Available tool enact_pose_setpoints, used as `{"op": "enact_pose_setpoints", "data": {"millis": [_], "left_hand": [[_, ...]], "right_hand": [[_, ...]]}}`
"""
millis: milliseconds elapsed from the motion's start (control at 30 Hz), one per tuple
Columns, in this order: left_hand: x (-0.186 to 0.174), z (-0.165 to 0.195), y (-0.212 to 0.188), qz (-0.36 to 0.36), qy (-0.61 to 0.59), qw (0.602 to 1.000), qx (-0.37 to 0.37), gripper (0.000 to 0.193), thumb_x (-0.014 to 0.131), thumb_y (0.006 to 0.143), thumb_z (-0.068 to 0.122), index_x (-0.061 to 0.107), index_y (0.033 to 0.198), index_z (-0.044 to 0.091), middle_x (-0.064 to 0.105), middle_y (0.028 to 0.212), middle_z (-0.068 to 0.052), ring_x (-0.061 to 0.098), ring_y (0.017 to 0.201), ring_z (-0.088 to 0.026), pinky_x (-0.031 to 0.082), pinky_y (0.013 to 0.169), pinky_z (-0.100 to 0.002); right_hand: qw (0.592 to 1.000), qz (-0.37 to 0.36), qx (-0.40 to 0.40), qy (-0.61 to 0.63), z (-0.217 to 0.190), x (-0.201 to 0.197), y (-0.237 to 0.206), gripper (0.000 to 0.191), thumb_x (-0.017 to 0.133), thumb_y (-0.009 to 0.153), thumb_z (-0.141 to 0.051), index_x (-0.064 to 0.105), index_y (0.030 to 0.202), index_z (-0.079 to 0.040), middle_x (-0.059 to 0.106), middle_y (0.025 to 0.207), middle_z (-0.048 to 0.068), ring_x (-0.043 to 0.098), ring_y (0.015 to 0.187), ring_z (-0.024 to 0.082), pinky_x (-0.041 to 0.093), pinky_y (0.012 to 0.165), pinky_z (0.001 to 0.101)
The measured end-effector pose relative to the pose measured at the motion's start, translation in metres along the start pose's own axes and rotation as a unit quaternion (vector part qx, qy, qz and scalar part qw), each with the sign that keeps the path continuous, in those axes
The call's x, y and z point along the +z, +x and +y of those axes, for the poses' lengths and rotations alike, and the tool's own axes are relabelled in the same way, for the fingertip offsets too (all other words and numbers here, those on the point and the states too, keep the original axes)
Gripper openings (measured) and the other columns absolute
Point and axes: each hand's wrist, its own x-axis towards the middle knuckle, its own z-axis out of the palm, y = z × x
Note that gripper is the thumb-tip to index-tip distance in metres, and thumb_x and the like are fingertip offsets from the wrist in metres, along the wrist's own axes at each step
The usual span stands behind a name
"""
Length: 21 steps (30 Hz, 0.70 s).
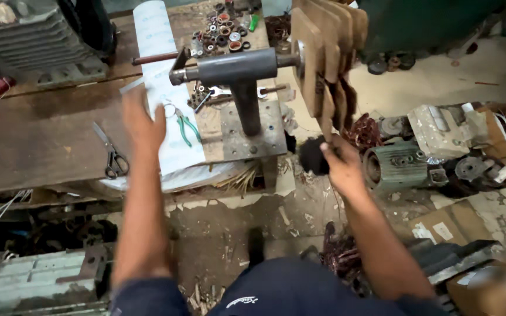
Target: The person threads copper wire through the slots of a stator mounted on a manual winding stand, pulls the wire taut by hand, and turns the crank handle to rotate the stator while winding wire around it, at one point using pliers to grip the wire.
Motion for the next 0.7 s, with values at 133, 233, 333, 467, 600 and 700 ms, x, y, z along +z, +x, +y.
{"op": "enact_pose_setpoints", "data": {"millis": [133,233,333,467,600,700], "left_hand": [[0.028,-0.006,0.079,-0.098,0.12,0.983,0.1,0.083,0.083,0.071,0.015,0.05,0.146,-0.002,0.049,0.143,-0.028,0.042,0.131,-0.051,0.034,0.11,-0.06],[0.058,0.006,0.1,-0.17,0.174,0.966,0.083,0.092,0.09,0.059,0.024,0.051,0.14,0.001,0.052,0.137,-0.022,0.039,0.133,-0.049,0.026,0.112,-0.064],[0.072,-0.006,0.106,-0.17,0.183,0.966,0.065,0.06,0.085,0.075,0.023,0.062,0.128,0.007,0.063,0.127,-0.016,0.052,0.13,-0.039,0.032,0.122,-0.058],[0.073,-0.024,0.1,-0.219,0.192,0.956,0.044,0.027,0.08,0.088,0.033,0.077,0.103,0.011,0.073,0.101,-0.018,0.069,0.1,-0.04,0.054,0.092,-0.049],[0.068,-0.002,0.067,-0.281,0.26,0.924,-0.028,0.038,0.073,0.085,0.05,0.081,0.086,0.012,0.075,0.084,-0.019,0.072,0.079,-0.039,0.057,0.074,-0.049],[0.046,0.014,0.032,-0.255,0.254,0.933,-0.027,0.044,0.073,0.086,0.054,0.081,0.088,0.011,0.075,0.087,-0.018,0.072,0.082,-0.039,0.058,0.076,-0.048]], "right_hand": [[0.998,0.056,-0.04,0.008,0.015,-0.008,-0.017,0.019,0.066,0.1,-0.01,0.068,0.117,0.001,0.068,0.102,0.004,0.061,0.095,0.012,0.049,0.086,0.0276],[0.993,0.102,0.028,0.06,0.02,-0.008,-0.026,0.021,0.066,0.1,-0.011,0.067,0.118,-0.001,0.067,0.1,0.001,0.059,0.092,0.01,0.049,0.084,0.0269],[0.992,0.116,0.044,-0.021,0.017,-0.004,-0.028,0.016,0.068,0.1,-0.013,0.067,0.109,0.001,0.069,0.1,0.003,0.061,0.094,0.012,0.049,0.085,0.0281],[0.993,0.085,0.05,-0.071,0.007,0.011,-0.025,0.019,0.066,0.102,-0.016,0.068,0.11,0.001,0.069,0.092,0.009,0.061,0.087,0.014,0.051,0.082,0.0297],[0.99,0.082,0.053,-0.1,0.004,0.029,-0.034,0.024,0.068,0.098,-0.019,0.069,0.114,0.0,0.073,0.097,0.013,0.067,0.09,0.017,0.053,0.084,0.0314],[0.99,0.074,0.075,-0.094,0.002,0.034,-0.05,0.028,0.068,0.097,-0.021,0.069,0.117,-0.001,0.075,0.101,0.016,0.071,0.093,0.023,0.054,0.086,0.0345]]}}
